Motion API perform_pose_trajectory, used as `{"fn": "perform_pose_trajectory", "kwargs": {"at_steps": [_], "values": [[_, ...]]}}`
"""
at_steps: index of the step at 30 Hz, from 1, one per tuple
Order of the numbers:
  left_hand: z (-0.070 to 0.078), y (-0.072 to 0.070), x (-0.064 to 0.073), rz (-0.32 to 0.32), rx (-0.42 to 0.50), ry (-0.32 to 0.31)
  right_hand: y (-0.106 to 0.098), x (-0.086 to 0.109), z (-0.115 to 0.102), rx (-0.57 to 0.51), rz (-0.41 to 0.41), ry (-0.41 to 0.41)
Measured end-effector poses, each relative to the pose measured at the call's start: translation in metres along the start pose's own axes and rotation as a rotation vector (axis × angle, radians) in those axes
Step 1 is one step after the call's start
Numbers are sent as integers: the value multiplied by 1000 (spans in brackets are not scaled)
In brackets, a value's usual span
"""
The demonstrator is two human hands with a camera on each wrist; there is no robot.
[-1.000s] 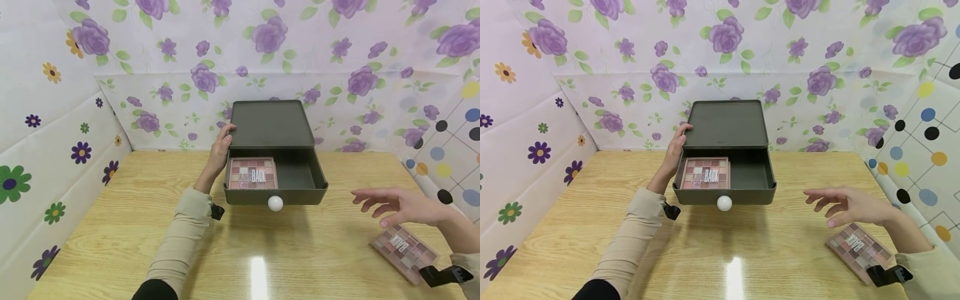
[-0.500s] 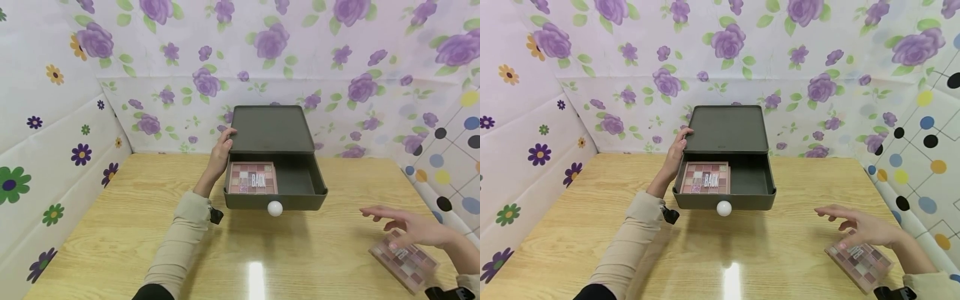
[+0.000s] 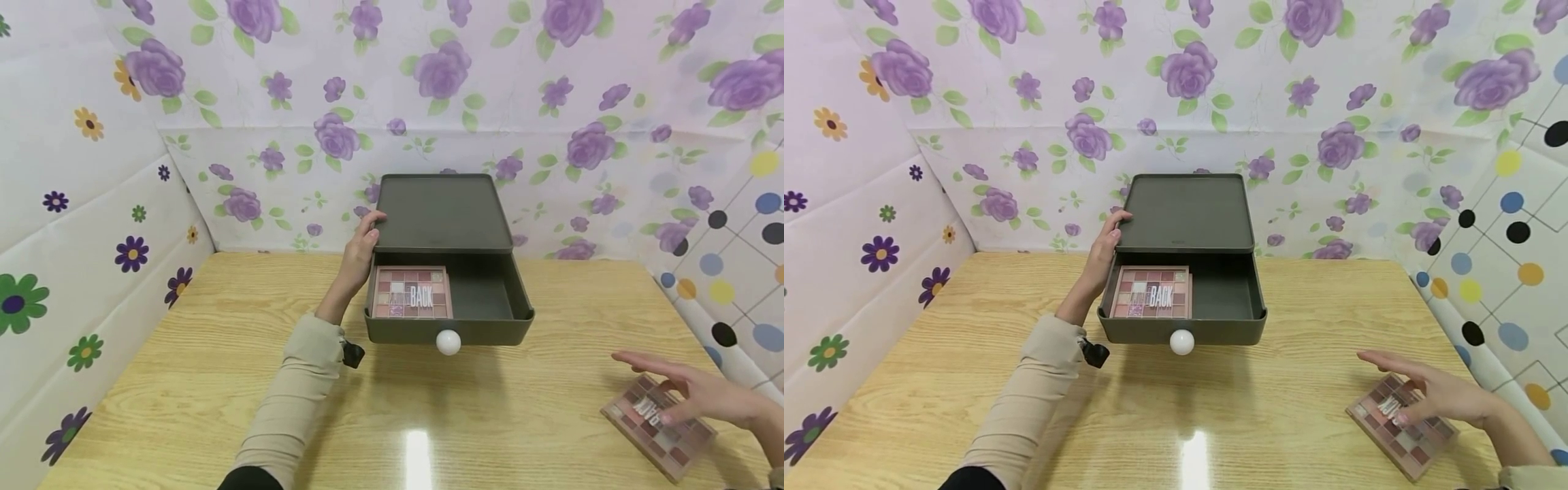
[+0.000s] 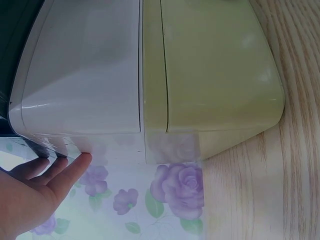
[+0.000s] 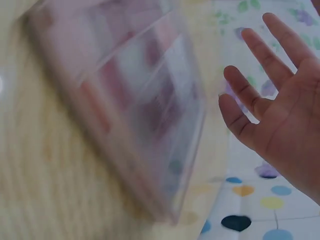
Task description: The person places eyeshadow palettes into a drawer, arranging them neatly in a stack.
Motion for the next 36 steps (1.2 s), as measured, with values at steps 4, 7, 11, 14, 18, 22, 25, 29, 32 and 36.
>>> {"fn": "perform_pose_trajectory", "kwargs": {"at_steps": [4, 7, 11, 14, 18, 22, 25, 29, 32, 36], "values": [[5, 0, 1, 6, -10, 1, 3, 7, 14, 53, 2, 59], [5, -1, 1, 6, -16, 6, 4, 9, 20, 123, 18, 52], [0, -1, 0, 7, -19, 7, 5, 11, 26, 80, -1, -1], [-1, -1, 0, -3, -4, -1, 6, 11, 32, -14, -35, -55], [-3, 0, 0, -13, 26, -7, 4, 13, 39, 39, 36, -27], [-3, 1, 1, -17, 26, -9, 3, 15, 45, 216, 171, 56], [-2, 1, 1, -7, 12, -6, 4, 13, 48, 308, 244, 70], [-2, 0, 1, 10, -11, -2, 4, 10, 53, 381, 316, 89], [-2, 0, 1, 15, -17, -1, 3, 8, 52, 424, 366, 93], [-2, 0, 1, 16, -21, -5, -1, 6, 50, 487, 421, 108]]}}
Point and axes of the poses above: each hand's wrist, its own x-axis away from the middle knuckle, its own y-axis out of the palm, z = x × y, the point moved 5 cm from there along -x, towards the middle knuckle, and after that the axes turned 6 degrees about -z, right-handed, at the moved point
